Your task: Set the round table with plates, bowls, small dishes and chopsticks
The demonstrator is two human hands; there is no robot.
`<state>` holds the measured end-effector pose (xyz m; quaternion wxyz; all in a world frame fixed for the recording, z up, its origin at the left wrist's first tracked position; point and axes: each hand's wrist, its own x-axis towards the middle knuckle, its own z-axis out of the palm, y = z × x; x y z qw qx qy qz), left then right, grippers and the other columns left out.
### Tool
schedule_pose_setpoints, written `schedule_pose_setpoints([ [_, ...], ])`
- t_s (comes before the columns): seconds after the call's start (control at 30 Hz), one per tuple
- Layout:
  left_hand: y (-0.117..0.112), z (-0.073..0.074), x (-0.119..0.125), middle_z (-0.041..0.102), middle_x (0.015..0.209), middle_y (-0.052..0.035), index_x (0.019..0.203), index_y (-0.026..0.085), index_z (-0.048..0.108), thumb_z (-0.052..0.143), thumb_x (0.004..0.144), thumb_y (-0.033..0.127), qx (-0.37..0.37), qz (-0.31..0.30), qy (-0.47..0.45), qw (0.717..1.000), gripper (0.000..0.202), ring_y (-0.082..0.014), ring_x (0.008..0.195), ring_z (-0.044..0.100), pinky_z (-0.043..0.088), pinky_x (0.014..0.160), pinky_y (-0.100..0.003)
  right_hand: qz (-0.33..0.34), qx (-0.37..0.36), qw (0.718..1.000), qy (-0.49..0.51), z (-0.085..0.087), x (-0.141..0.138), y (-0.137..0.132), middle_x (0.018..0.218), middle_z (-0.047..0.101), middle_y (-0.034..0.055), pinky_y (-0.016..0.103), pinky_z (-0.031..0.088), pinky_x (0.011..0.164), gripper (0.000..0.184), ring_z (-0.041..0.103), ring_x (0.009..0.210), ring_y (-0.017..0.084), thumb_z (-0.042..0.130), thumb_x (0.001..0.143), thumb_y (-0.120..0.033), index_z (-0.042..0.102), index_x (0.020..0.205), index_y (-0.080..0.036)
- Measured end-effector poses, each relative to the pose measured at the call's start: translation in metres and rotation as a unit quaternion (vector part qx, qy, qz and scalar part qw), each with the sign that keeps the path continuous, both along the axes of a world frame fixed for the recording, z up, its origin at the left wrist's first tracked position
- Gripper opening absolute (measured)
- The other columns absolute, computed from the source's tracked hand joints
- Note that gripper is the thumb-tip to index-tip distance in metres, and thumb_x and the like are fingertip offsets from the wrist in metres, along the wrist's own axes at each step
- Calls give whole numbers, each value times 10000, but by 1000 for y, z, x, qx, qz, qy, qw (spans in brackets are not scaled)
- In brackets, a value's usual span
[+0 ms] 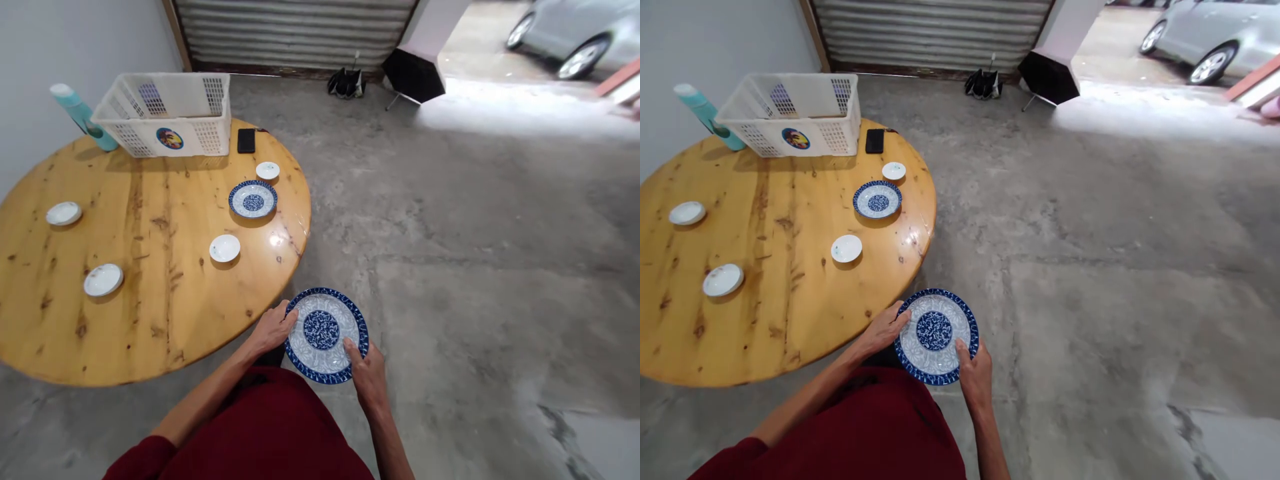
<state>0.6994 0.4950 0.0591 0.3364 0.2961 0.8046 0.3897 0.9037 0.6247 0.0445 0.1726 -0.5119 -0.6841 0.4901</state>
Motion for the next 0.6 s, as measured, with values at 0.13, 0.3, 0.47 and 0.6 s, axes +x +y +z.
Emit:
schedule_pose_setpoints([
  [0.13,29,4,-34,694,848,-50,893,240,590,441,953,493,-1,23,-18,1000,300,-254,839,642,490,804,-351,36,7,999,2,5,-44,45,895,772,120,411,565,771,409,705,834,302,623,823,-582,708,911,-192],
  [0.3,55,9,-81,705,891,-74,981,229,606,389,962,462,-41,63,-11,997,319,-266,845,656,479,790,-353,97,-5,995,1,10,-108,89,881,759,107,396,556,759,404,697,830,293,630,840,-573,711,912,-184],
  [0.47,72,13,-120,705,921,-83,980,225,604,361,989,459,-36,94,-1,995,338,-256,857,656,482,795,-349,123,-13,992,2,12,-163,118,890,756,101,380,538,758,403,667,809,262,632,851,-556,704,933,-168],
  [0.6,78,15,-143,686,885,-75,962,213,601,378,999,459,-28,152,4,988,334,-247,838,643,489,792,-352,169,-11,985,10,17,-203,138,845,726,63,353,504,721,397,616,770,232,619,866,-561,695,929,-176],
])
